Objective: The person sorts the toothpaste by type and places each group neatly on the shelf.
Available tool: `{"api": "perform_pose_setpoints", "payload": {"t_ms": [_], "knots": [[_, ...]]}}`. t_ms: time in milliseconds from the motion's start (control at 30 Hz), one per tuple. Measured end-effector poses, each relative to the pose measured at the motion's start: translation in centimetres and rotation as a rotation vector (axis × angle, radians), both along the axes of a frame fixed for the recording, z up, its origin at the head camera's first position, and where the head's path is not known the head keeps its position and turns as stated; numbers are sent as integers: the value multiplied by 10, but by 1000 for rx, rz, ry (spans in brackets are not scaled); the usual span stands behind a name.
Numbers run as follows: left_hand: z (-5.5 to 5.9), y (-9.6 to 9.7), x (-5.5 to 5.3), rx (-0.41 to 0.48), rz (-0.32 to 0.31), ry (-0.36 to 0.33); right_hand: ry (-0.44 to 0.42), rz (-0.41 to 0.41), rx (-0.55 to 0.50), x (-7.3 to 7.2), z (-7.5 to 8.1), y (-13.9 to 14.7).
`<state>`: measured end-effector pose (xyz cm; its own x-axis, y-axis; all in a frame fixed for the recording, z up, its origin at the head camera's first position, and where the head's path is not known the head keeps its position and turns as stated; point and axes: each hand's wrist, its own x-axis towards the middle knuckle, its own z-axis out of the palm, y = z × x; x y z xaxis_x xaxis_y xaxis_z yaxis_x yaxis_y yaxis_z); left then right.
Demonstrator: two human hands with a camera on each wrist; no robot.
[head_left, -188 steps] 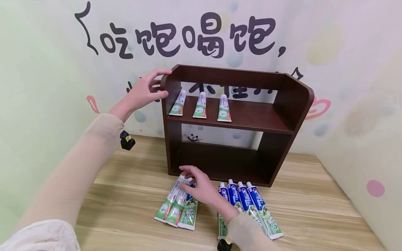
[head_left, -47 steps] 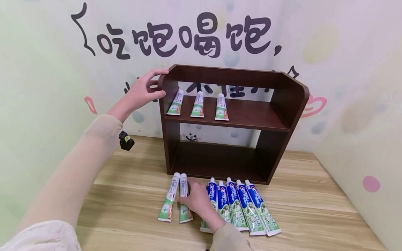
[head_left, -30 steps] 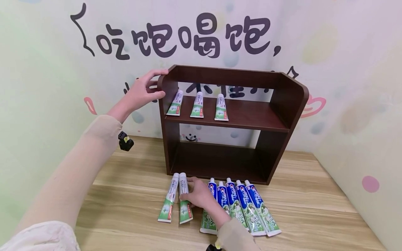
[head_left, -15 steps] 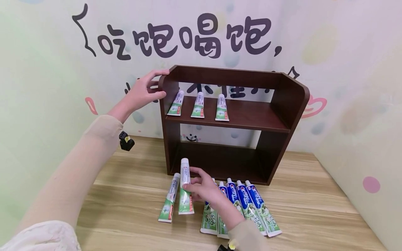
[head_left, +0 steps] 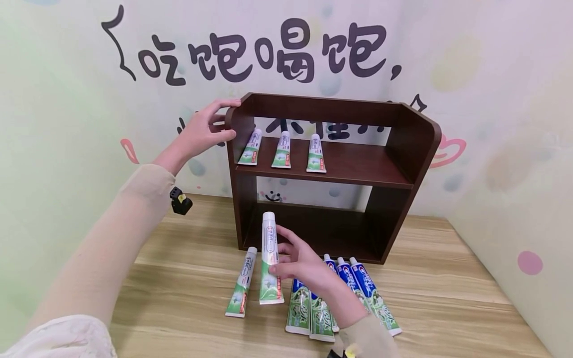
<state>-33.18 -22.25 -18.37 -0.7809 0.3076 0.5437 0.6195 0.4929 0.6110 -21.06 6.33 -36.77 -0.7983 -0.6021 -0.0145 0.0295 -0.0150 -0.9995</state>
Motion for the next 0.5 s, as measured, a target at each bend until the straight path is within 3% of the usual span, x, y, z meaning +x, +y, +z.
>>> {"api": "perform_pose_setpoints", "payload": {"t_ms": [167, 500], "knots": [[0, 0, -1, -30, 15, 9, 37, 23, -3, 4, 16, 10], [-1, 0, -3, -40, 23, 19, 119, -34, 40, 6, 42, 25]]}}
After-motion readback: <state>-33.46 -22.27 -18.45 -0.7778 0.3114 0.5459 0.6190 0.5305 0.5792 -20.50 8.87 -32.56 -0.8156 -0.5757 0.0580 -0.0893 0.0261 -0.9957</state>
